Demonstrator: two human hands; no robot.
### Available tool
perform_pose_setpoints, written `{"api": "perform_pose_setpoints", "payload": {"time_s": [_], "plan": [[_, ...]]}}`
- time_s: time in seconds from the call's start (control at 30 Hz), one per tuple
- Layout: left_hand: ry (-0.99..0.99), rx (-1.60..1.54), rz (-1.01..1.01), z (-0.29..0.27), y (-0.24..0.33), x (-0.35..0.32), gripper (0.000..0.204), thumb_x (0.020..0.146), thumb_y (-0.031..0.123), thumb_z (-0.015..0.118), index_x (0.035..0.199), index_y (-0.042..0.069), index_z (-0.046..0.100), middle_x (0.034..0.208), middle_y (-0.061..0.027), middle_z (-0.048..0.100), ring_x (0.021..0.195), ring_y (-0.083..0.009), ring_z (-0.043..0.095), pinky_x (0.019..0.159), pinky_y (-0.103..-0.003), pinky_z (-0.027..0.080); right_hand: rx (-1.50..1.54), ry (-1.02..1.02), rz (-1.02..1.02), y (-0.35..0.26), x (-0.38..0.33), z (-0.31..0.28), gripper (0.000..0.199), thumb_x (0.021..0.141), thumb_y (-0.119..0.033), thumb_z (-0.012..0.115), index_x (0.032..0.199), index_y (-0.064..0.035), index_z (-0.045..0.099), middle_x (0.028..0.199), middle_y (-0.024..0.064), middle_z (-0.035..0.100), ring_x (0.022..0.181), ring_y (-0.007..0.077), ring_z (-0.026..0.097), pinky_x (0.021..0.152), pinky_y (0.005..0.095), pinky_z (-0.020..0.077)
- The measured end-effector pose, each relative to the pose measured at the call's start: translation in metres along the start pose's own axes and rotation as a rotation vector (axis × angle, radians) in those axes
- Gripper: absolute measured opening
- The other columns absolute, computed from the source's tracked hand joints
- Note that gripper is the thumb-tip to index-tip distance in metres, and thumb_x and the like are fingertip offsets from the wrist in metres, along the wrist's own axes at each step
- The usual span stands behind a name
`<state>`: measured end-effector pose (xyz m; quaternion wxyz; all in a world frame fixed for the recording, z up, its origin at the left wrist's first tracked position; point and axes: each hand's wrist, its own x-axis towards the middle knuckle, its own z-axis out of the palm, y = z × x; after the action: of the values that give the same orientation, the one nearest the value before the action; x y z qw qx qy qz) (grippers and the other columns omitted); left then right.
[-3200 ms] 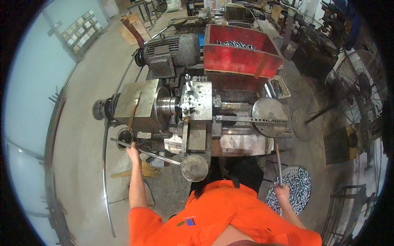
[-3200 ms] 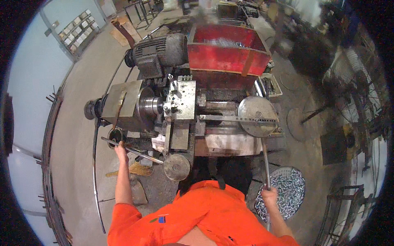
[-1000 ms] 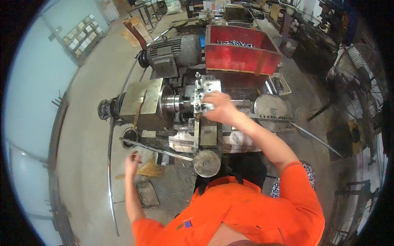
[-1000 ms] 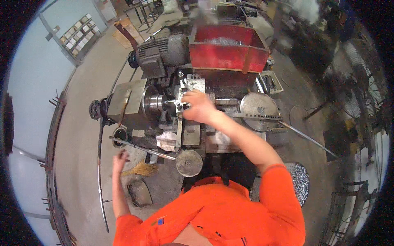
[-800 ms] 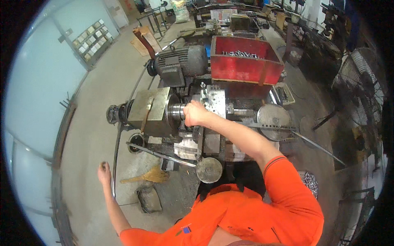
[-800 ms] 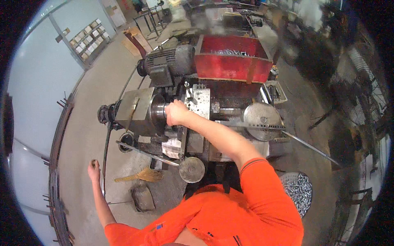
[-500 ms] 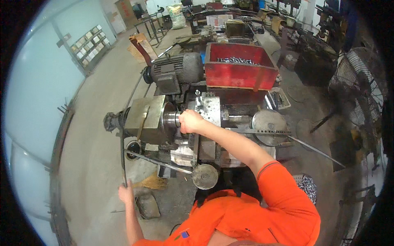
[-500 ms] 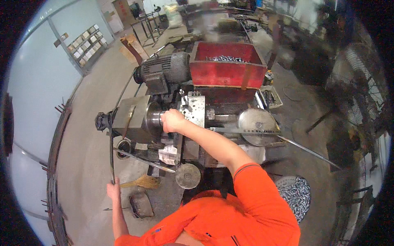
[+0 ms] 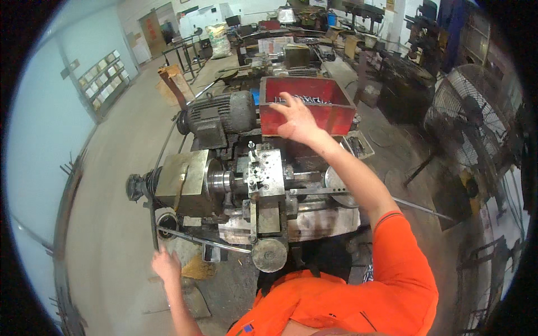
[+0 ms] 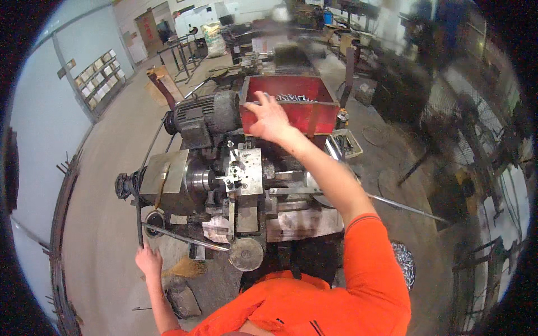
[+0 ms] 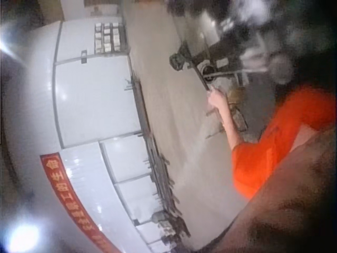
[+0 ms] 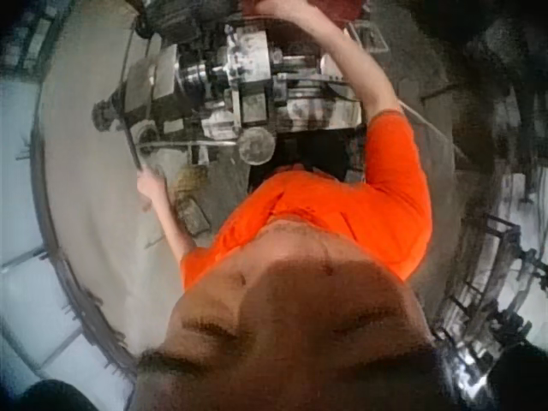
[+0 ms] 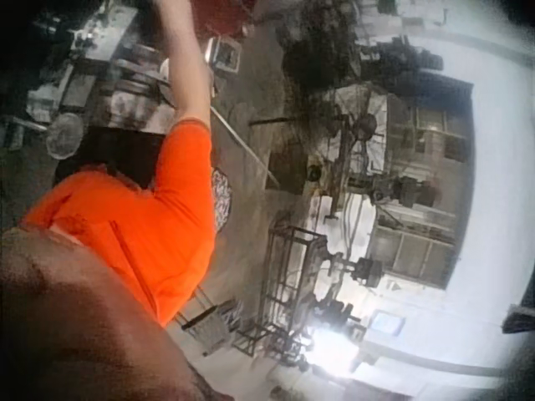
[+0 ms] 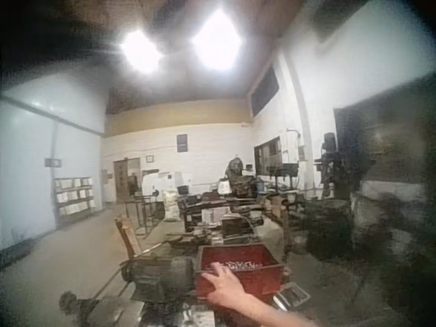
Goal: The person operates a metal turning machine, repeatedly inserting small metal pieces into the chuck, actuating the machine with a lever, and removing the processed pieces into a red bin. The cycle is repeated continuously throughout the clip.
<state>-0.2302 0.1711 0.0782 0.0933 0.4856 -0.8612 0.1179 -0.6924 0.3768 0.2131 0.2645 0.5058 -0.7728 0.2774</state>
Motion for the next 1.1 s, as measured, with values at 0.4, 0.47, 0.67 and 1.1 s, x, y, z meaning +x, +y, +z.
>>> {"api": "perform_pose_setpoints", "payload": {"time_s": [0.4,0.47,0.67,1.1], "plan": [[-0.650,-0.592,0.551,0.065,0.164,0.024,0.025,0.082,0.017,0.060,0.102,0.002,0.062,0.069,-0.0131,0.063,0.063,-0.0243,0.061,0.062,-0.036,0.047,0.538,-0.330,0.799,-0.021,-0.366,-0.011,0.041,0.057,-0.017,0.059,0.096,-0.0043,0.066,0.093,0.0155,0.064,0.088,0.0319,0.061,0.077,0.0377,0.0493],[-0.654,-0.759,0.433,0.065,0.155,0.015,0.020,0.083,0.014,0.059,0.097,0.000,0.061,0.062,-0.0099,0.059,0.056,-0.0178,0.056,0.056,-0.033,0.044,0.439,-0.337,0.911,-0.016,-0.424,-0.040,0.045,0.056,-0.022,0.060,0.096,-0.0037,0.067,0.097,0.0182,0.064,0.091,0.0333,0.061,0.080,0.0379,0.0492],[-0.647,-0.735,0.463,0.071,0.171,0.029,0.017,0.083,0.013,0.056,0.092,0.000,0.060,0.058,-0.0066,0.056,0.049,-0.0144,0.052,0.050,-0.031,0.040,-0.337,-0.457,1.122,0.075,-0.594,-0.105,0.035,0.058,-0.025,0.066,0.089,-0.0093,0.069,0.091,0.0139,0.065,0.084,0.0321,0.062,0.076,0.0390,0.0510],[-0.547,-0.396,0.364,0.075,0.156,0.023,0.031,0.076,0.031,0.064,0.096,0.007,0.066,0.081,-0.0146,0.066,0.081,-0.0322,0.063,0.074,-0.040,0.048,-0.330,-0.540,1.570,0.161,-0.589,-0.099,0.037,0.068,-0.021,0.061,0.100,-0.0017,0.063,0.104,0.0213,0.062,0.099,0.0368,0.059,0.088,0.0422,0.0471]]}}
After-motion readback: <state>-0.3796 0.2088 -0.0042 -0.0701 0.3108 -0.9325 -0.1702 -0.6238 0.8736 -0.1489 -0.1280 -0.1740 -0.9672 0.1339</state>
